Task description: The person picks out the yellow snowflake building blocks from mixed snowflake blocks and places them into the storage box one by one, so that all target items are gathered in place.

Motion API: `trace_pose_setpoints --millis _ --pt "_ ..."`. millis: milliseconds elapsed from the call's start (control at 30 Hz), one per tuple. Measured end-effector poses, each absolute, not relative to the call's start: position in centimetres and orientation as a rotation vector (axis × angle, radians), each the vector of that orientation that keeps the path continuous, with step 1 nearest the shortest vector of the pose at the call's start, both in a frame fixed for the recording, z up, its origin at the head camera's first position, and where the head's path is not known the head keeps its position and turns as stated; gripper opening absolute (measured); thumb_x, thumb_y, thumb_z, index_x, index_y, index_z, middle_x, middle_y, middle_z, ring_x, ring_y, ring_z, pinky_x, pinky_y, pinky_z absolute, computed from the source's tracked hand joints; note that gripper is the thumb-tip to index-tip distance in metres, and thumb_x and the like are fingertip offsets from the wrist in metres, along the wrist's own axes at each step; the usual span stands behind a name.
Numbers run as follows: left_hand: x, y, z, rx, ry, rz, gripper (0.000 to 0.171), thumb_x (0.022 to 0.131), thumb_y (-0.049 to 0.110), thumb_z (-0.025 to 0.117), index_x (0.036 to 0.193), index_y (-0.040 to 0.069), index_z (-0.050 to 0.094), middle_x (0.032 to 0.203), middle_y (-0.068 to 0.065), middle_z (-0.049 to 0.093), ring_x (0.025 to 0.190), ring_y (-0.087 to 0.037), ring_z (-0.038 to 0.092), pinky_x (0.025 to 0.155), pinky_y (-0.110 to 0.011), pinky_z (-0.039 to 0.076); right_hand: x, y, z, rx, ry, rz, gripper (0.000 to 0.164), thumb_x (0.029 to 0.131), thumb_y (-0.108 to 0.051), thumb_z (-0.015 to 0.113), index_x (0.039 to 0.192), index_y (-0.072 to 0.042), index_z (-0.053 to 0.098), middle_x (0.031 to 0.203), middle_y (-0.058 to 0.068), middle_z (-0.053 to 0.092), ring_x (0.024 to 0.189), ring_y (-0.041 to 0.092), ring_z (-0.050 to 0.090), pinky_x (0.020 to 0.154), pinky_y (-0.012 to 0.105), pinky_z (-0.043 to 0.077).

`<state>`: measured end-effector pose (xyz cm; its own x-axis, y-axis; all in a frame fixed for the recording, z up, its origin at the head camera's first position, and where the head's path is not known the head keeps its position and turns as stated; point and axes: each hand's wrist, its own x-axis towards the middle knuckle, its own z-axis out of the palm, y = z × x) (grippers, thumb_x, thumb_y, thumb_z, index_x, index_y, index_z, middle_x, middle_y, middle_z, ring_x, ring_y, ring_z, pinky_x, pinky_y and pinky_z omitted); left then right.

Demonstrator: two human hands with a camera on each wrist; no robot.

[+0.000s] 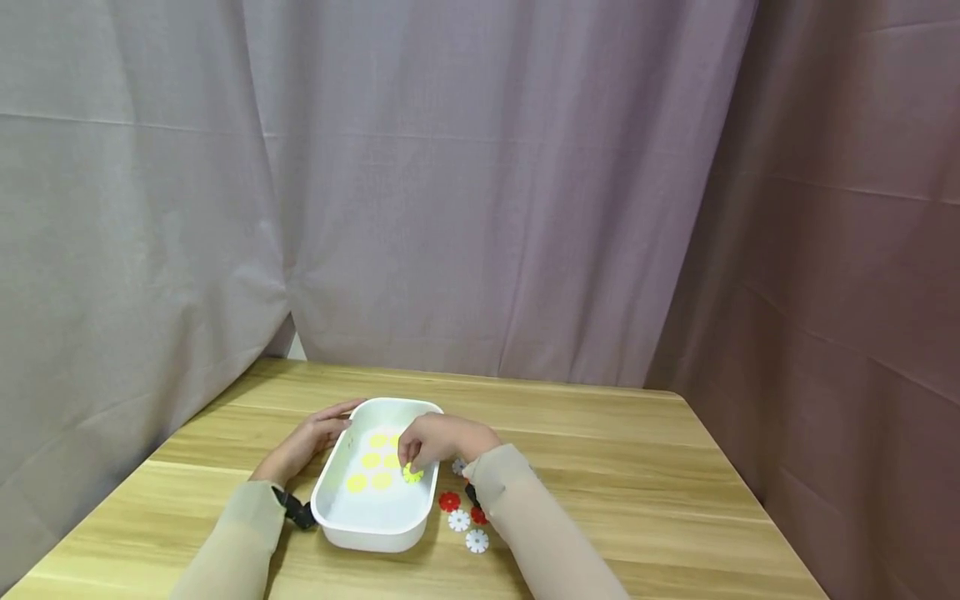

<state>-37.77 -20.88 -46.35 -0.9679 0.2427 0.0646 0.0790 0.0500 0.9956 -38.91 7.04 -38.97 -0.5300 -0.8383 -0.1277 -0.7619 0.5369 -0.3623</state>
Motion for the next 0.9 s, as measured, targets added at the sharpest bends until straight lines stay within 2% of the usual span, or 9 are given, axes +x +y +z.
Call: trace_pose_setpoints --millis 433,900 --pt "-37.8 -21.0 -46.5 0.341 2.185 2.051 0.049 0.1 0.023 0.057 0.148 0.022 0.053 0.148 -0.008 0.052 0.133 -0.025 0.051 0.111 -0.041 0.041 -38.8 7.3 -39.7 -1.37 2.495 -0.452 0.009 0.088 -0.012 0.078 0.09 -0.02 0.075 0.087 -0.015 0.069 0.082 0.0 0.062 0.074 0.018 0.052" --pt "-37.8 -20.9 -46.4 0.365 2.183 2.05 0.051 0.099 0.022 0.057 0.15 0.018 0.05 0.149 -0.011 0.051 0.133 -0.026 0.051 0.107 -0.035 0.045 -39.1 7.6 -40.0 -1.358 2.493 -0.529 0.009 0.089 -0.013 0.077 0.092 -0.021 0.077 0.09 -0.015 0.072 0.086 0.0 0.062 0.078 0.019 0.053"
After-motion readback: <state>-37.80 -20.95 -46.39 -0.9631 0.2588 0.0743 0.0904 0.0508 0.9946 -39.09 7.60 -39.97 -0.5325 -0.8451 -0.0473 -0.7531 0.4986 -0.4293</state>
